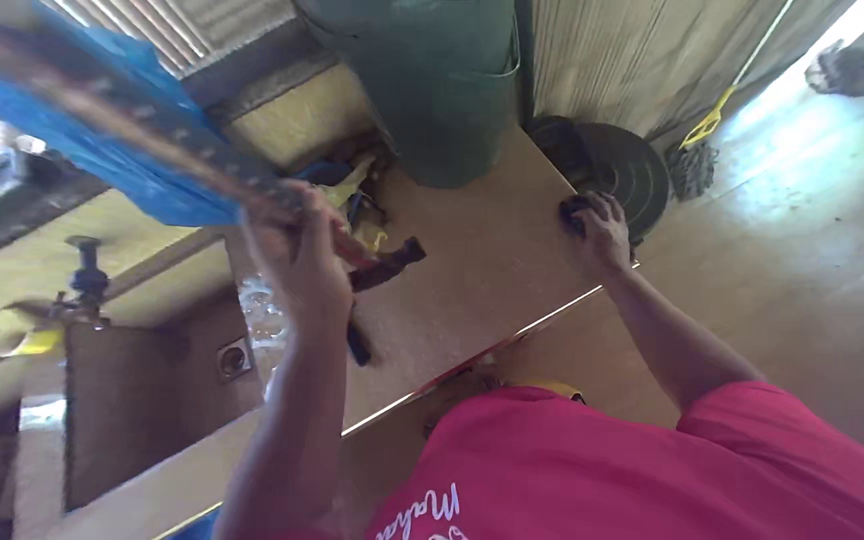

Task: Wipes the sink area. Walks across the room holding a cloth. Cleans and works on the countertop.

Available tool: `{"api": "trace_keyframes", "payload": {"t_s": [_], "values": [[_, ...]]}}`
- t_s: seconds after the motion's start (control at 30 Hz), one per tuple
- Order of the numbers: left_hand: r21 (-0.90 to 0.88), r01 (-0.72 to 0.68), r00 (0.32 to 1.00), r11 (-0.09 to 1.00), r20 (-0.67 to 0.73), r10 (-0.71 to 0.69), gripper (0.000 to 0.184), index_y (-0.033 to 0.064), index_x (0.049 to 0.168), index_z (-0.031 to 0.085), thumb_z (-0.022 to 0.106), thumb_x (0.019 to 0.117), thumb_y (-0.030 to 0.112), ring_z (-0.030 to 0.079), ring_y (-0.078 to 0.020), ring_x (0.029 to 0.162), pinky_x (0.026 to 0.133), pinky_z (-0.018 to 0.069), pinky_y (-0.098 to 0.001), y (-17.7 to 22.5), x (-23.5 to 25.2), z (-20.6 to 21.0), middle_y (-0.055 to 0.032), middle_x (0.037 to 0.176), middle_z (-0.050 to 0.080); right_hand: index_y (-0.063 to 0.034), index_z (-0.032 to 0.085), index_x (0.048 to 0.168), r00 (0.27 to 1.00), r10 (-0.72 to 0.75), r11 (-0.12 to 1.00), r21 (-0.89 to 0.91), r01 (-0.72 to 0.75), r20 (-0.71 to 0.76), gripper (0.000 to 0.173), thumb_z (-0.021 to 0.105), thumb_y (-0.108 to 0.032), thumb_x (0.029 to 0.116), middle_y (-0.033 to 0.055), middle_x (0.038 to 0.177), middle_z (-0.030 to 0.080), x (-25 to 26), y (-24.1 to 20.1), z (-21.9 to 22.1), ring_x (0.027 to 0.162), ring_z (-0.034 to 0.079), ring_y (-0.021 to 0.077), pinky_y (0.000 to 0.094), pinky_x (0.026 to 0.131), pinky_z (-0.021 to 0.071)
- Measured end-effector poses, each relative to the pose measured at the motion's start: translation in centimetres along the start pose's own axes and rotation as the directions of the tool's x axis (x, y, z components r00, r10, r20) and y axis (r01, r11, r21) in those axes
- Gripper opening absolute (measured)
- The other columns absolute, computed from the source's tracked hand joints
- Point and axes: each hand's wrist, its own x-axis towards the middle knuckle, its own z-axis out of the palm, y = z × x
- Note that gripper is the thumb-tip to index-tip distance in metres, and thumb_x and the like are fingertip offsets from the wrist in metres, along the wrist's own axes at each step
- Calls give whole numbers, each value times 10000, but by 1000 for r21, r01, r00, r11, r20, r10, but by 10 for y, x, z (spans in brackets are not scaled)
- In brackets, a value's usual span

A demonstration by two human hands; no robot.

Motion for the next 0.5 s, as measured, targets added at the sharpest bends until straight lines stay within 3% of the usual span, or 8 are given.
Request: {"api": "trace_keyframes", "payload": {"t_s": [0.07,0.1,0.17,0.27,0.37,0.5], "values": [[145,31,986,989,156,-54,242,3,1229,464,515,1053,161,623,-37,775,748,575,-279,-10,10,28,57,899,598,-4,661,1274,992,126,992,-11,-126,-31,310,612,-98,983,243,1557,452,-8,-8,-8,1485,341,478,643,1190,315],[211,46,965,976,245,-99,322,-38,1274,451,521,1049,182,621,-52,782,743,573,-280,-15,14,42,10,921,600,15,661,1274,994,110,994,4,-110,-24,311,613,-84,983,263,1555,444,-18,-18,-7,1492,316,495,655,1203,292],[345,61,892,937,402,-206,428,-61,1361,444,554,1042,202,628,-126,808,753,563,-323,-24,19,73,-98,976,625,22,679,1253,1000,-24,999,45,24,15,308,648,-111,978,264,1559,439,-46,-42,4,1499,284,512,687,1198,271],[502,-54,717,863,621,-316,432,-62,1381,439,572,1056,188,683,-302,975,894,561,-468,-38,21,119,-229,1109,657,-61,733,1215,956,-257,962,134,239,138,279,677,-131,951,163,1577,469,-81,-84,32,1523,302,424,620,1210,299],[531,-269,598,803,746,-293,397,-66,1359,488,567,1054,175,686,-390,1049,930,556,-539,-72,15,153,-258,1186,651,-126,742,1213,898,-374,924,177,339,230,275,661,-141,950,68,1580,490,-89,-108,53,1532,320,352,561,1204,341],[613,-393,581,686,744,-332,375,7,1366,569,593,1036,184,658,-389,1146,978,532,-532,-93,12,184,-226,1239,659,-142,738,1211,880,-407,909,204,364,243,283,645,-141,944,47,1564,511,-82,-108,55,1528,338,321,522,1216,343]]}}
